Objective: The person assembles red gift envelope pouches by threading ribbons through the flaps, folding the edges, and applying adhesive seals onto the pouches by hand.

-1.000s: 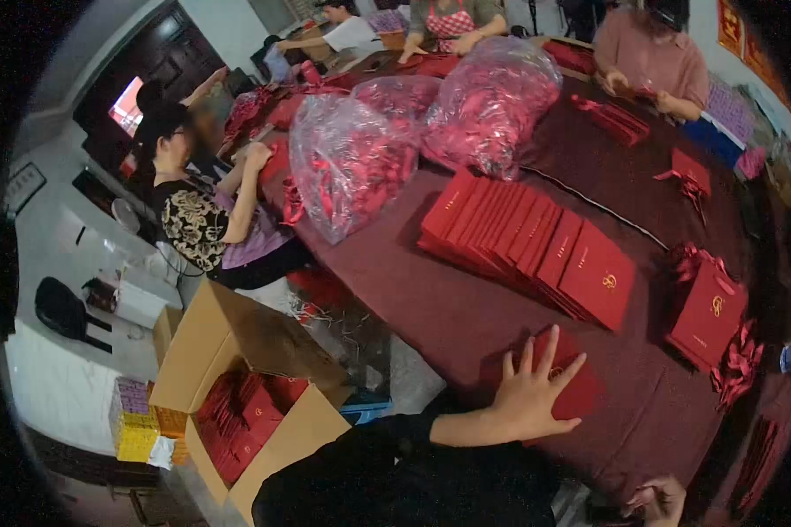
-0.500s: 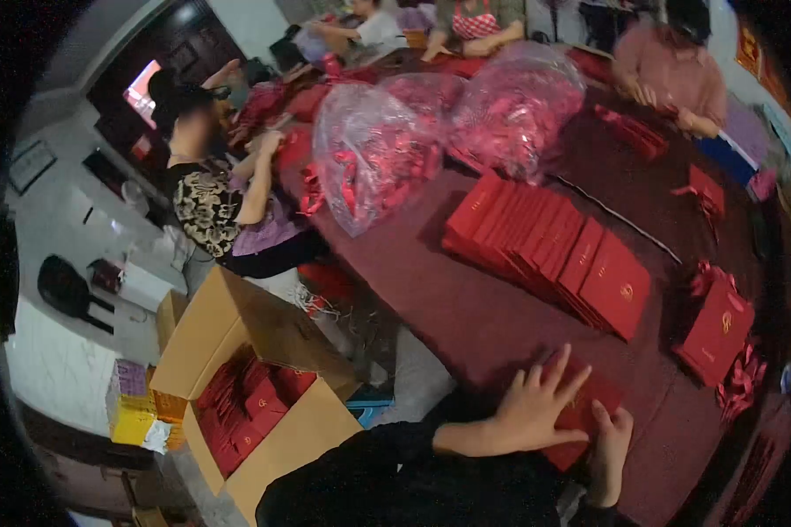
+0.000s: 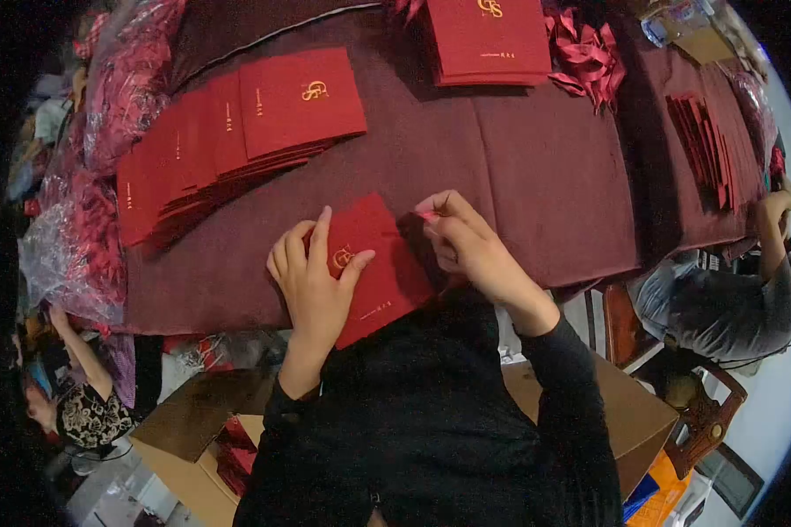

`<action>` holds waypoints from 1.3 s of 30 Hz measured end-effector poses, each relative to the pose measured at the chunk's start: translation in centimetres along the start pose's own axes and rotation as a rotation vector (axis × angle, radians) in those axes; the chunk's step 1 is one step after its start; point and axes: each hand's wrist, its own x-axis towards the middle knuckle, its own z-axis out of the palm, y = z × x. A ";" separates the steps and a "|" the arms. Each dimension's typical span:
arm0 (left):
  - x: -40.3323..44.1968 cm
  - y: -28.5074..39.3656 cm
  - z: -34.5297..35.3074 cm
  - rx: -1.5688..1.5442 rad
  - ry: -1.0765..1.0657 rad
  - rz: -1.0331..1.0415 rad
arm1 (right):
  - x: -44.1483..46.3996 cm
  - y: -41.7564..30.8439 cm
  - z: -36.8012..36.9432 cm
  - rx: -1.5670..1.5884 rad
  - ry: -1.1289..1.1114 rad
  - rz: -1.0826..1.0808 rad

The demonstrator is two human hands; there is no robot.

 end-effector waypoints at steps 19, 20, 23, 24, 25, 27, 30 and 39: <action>2.2 -0.7 -3.2 -0.603 -0.333 -0.422 | 1.3 4.1 4.9 -0.853 0.225 -0.841; 2.4 -1.1 -3.4 -0.767 -0.425 -0.493 | 1.1 4.2 5.1 -0.876 0.212 -0.838; 3.1 -1.3 -4.5 -0.698 -0.520 -0.445 | 1.1 4.4 5.5 -0.913 0.208 -0.850; 3.0 -1.6 -4.3 -0.697 -0.521 -0.444 | 1.1 4.4 5.6 -0.930 0.216 -0.864; 2.8 -1.8 -3.8 -0.796 -0.506 -0.377 | 1.1 4.4 5.6 -0.930 0.217 -0.865; 2.8 -1.9 -3.6 -0.892 -0.492 -0.307 | 1.1 4.4 5.6 -0.944 0.213 -0.881; 2.9 -1.7 -4.2 -0.876 -0.533 -0.350 | 0.8 4.1 5.7 -0.996 0.181 -0.864; 2.8 -1.4 -4.4 -0.777 -0.487 -0.268 | 0.7 3.2 6.1 -0.941 0.188 -0.815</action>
